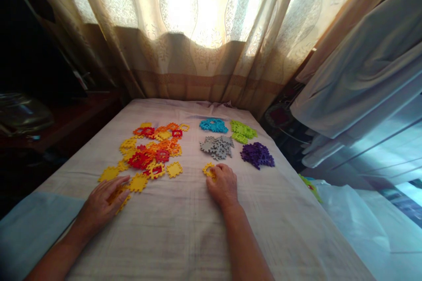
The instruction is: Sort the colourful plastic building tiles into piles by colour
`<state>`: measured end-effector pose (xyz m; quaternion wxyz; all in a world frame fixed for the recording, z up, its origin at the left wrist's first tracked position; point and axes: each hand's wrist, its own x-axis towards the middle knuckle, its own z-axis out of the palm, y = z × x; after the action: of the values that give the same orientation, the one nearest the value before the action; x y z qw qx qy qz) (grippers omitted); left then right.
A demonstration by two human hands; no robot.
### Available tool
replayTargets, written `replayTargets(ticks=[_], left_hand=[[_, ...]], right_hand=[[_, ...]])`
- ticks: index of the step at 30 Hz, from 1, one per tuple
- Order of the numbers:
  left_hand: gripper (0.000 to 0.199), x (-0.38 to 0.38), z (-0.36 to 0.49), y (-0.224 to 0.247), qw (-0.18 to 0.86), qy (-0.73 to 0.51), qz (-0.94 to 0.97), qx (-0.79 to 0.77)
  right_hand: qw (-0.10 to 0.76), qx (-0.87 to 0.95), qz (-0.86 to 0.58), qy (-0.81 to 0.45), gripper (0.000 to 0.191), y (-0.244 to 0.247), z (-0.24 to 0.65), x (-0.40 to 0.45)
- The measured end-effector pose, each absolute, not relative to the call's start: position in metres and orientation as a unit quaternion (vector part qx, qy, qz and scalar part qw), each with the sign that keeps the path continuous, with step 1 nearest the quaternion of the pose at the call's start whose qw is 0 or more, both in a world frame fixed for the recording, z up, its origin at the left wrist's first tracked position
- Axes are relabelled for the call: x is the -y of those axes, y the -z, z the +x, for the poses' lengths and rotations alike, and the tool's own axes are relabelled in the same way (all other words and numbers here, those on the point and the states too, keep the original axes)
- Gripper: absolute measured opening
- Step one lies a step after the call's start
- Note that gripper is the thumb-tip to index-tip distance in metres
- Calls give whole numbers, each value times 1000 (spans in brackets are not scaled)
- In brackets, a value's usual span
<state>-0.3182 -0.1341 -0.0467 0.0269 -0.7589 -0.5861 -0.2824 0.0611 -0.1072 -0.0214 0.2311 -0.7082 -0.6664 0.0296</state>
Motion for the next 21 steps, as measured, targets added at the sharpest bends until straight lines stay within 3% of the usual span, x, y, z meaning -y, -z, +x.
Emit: replayTargets(ticks=[11, 15, 21], left_hand=[[48, 136, -312, 42, 29, 270, -760, 591], [47, 137, -311, 41, 23, 267, -760, 593], [46, 137, -310, 42, 25, 272, -759, 590]], right_hand=[[273, 698, -662, -1, 25, 20, 35, 109], [242, 764, -597, -35, 28, 17, -9, 109], [195, 768, -608, -48, 22, 11, -45, 105]])
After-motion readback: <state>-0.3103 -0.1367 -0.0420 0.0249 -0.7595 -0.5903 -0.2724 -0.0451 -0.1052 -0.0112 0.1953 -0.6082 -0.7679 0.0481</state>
